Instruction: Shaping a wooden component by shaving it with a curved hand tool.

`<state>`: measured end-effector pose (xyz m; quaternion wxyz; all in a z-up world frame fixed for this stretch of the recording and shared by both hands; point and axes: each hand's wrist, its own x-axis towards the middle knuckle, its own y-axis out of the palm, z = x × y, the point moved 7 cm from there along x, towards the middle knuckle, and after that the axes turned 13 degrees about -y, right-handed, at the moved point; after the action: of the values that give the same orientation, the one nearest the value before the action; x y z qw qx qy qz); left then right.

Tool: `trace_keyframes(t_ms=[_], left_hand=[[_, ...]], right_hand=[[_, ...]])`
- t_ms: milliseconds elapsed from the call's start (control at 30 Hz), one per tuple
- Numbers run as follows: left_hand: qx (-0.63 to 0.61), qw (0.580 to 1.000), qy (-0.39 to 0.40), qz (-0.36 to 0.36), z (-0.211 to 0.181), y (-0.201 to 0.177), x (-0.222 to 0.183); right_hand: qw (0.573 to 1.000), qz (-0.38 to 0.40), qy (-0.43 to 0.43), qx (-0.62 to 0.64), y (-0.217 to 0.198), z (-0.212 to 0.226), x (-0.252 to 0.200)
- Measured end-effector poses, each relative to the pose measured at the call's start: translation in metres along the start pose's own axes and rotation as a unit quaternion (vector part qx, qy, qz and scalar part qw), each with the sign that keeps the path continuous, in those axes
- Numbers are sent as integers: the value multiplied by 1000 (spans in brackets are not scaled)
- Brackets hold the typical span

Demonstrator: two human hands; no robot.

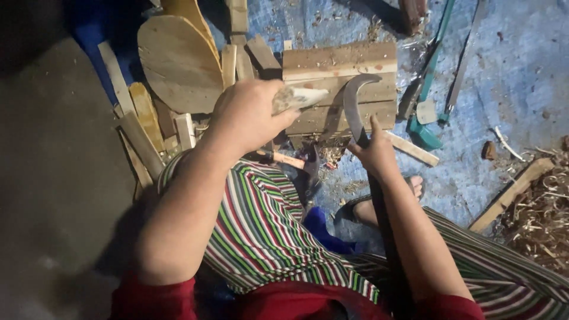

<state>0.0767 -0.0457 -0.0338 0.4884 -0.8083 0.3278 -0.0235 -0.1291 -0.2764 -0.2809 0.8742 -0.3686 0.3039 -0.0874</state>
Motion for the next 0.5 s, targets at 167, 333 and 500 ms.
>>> trace_keyframes(t_ms=[167,333,500], left_hand=[[-30,997,-55,46,17,23,-3],[-10,997,-44,66,2,44,-15],[74,989,-78,103,-12,46,-25]], right_hand=[[997,18,-37,72,-22,45,-29],[958,34,-194,210,-76,166,-101],[926,42,-315,202,-91,209,-145]])
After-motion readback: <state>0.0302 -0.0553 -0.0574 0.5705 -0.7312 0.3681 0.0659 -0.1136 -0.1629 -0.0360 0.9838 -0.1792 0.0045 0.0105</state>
